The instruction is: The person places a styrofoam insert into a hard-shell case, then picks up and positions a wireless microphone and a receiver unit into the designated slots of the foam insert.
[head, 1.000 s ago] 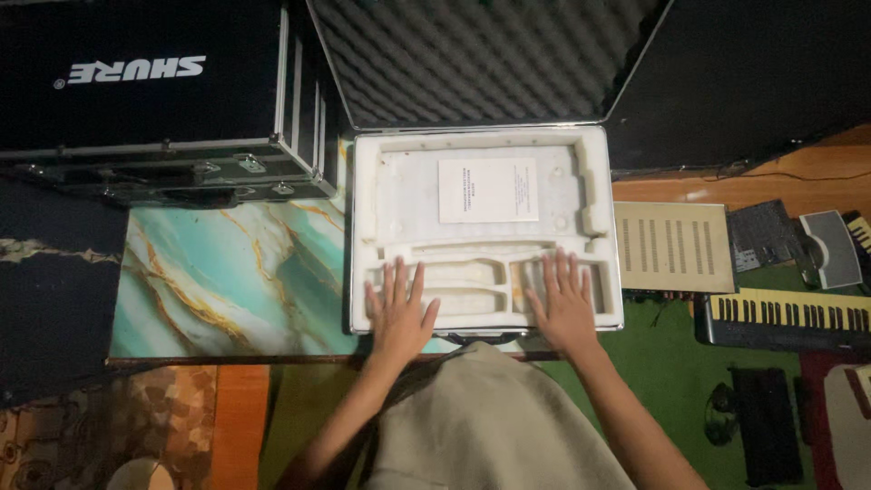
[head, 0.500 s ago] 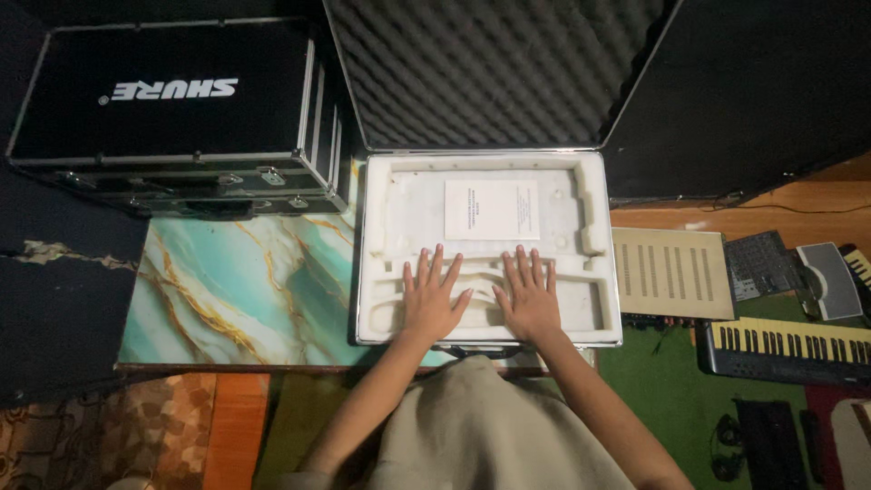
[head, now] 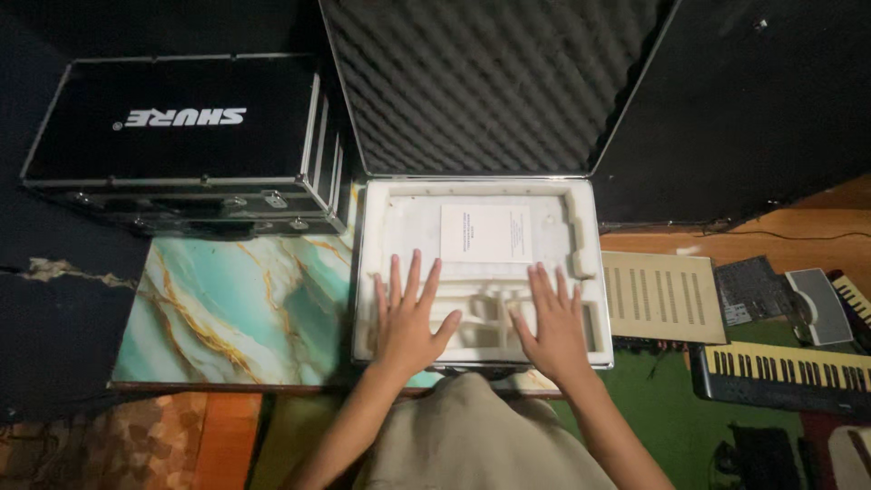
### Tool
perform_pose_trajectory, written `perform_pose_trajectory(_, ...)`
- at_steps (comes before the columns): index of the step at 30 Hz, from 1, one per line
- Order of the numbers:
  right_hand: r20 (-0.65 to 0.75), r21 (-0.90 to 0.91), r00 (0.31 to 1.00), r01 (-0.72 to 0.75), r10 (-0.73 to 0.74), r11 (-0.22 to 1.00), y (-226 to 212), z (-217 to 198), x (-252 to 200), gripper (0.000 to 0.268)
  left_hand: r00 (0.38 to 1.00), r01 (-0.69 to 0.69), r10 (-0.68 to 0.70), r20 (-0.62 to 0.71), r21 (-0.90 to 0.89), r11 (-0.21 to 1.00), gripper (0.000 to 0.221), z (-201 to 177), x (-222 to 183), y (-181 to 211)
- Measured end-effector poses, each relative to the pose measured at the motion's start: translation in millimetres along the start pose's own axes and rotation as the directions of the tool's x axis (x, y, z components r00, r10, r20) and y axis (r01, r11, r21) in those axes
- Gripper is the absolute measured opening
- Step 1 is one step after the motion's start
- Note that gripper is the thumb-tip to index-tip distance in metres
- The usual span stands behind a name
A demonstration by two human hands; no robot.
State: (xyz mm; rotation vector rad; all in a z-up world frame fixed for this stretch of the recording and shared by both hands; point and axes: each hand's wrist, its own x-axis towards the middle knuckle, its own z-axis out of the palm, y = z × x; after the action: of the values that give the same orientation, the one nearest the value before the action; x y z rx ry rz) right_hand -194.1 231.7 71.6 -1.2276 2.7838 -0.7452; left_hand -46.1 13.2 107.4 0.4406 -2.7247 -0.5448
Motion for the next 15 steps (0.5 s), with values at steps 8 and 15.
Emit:
perform_pose_trajectory(8,-0.044,0.097,0.999,-0.014,0.019,0.995,-27,-50,-4,0.073,1.000,0.023,-0.023,0.003,-0.063,0.998,0.081,-36,1,34)
perform_pose_trajectory(15,-0.111,0.442,0.974,-0.131,0.199,0.887,-23,-58,-17,0.051,0.943,0.256,-0.333,-0.008,-0.621,0.741,0.053,-22,-9,36)
